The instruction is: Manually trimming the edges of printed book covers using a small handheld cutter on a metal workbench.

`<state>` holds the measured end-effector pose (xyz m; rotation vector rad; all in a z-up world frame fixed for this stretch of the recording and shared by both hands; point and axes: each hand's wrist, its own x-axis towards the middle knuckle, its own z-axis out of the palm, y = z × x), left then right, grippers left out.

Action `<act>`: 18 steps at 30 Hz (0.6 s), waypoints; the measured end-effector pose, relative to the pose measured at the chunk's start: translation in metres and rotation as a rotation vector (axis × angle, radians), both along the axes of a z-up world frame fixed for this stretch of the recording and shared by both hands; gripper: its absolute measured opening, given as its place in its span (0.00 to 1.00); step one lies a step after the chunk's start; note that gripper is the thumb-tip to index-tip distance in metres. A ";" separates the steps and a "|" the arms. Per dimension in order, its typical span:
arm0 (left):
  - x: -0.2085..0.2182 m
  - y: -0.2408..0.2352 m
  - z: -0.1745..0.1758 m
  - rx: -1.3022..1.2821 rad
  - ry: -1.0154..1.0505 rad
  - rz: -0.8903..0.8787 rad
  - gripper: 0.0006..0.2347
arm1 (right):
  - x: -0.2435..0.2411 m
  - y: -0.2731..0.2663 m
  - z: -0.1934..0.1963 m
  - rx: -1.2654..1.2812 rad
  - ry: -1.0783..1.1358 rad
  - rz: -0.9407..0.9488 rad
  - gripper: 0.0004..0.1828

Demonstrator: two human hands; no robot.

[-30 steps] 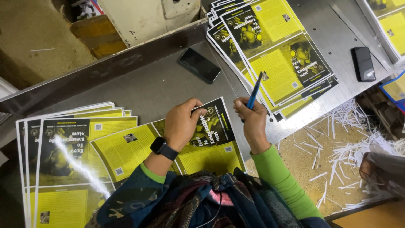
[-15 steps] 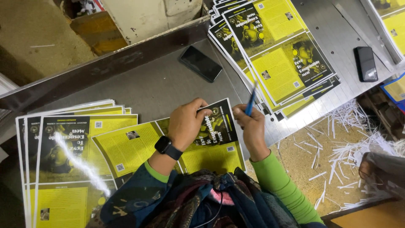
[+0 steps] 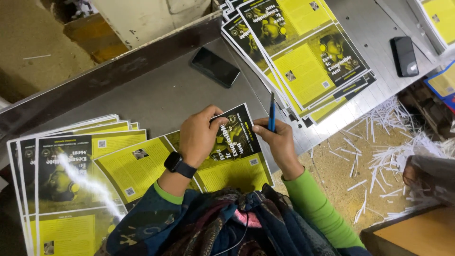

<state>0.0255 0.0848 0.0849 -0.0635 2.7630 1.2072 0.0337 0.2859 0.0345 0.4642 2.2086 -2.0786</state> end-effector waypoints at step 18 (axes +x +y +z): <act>0.006 0.003 -0.001 0.024 0.014 0.001 0.05 | 0.020 0.007 -0.021 0.113 0.022 0.035 0.12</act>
